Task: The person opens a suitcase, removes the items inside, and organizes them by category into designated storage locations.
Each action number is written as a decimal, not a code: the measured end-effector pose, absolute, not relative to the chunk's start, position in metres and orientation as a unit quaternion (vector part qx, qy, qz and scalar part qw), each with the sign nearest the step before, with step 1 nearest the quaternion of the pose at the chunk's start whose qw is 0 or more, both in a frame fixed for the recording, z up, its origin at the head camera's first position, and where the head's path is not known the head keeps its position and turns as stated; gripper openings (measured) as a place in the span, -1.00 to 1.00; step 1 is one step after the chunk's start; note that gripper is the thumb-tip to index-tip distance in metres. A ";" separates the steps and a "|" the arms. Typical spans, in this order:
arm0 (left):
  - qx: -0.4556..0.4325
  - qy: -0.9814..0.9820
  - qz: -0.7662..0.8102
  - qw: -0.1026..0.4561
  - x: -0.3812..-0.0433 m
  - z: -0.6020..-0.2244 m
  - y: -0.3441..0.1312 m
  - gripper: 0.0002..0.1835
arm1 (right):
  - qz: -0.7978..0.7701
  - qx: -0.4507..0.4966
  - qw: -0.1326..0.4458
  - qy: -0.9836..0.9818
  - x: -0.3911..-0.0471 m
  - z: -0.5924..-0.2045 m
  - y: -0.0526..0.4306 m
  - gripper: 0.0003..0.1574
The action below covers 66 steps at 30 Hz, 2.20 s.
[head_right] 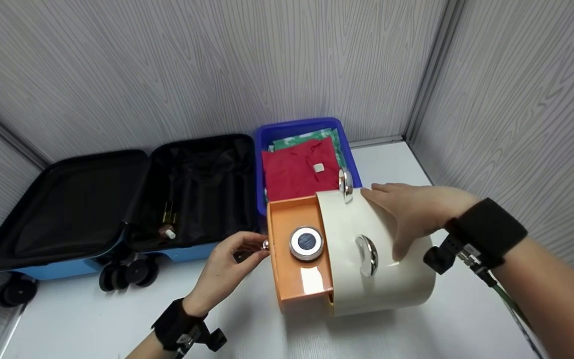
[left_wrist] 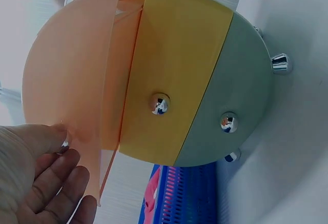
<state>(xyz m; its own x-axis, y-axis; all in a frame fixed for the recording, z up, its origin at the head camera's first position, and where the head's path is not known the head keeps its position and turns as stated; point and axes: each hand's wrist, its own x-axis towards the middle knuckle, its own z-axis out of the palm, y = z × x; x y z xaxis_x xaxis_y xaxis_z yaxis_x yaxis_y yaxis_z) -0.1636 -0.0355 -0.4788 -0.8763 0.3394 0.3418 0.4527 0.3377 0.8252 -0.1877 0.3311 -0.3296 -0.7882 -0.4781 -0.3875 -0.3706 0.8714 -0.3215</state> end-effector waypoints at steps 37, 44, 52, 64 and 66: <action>-0.257 -0.796 -0.548 0.000 -0.180 -0.476 0.046 -0.77 | -0.118 -0.232 0.227 0.938 -0.188 -0.329 0.333 0.59; -0.260 -0.785 -0.563 -0.007 -0.179 -0.480 0.047 -0.76 | -0.120 -0.230 0.229 0.938 -0.189 -0.329 0.334 0.60; -0.260 -0.796 -0.547 -0.005 -0.178 -0.495 0.042 -0.66 | -0.126 -0.225 0.231 0.938 -0.188 -0.329 0.332 0.60; -0.261 -0.822 -0.507 -0.014 -0.179 -0.527 0.042 -0.73 | -0.123 -0.232 0.232 0.937 -0.187 -0.328 0.334 0.57; -0.259 -0.823 -0.506 -0.017 -0.179 -0.528 0.042 -0.73 | -0.124 -0.234 0.231 0.936 -0.187 -0.329 0.334 0.58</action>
<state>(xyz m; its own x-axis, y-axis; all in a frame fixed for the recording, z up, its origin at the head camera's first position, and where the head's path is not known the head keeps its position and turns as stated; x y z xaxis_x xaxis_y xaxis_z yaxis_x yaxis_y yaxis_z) -0.1790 0.0423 -0.5284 -0.8652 0.4438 0.2336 0.4088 0.3543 0.8410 -0.1870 0.3343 -0.3286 -0.7839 -0.4957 -0.3738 -0.3814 0.8596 -0.3401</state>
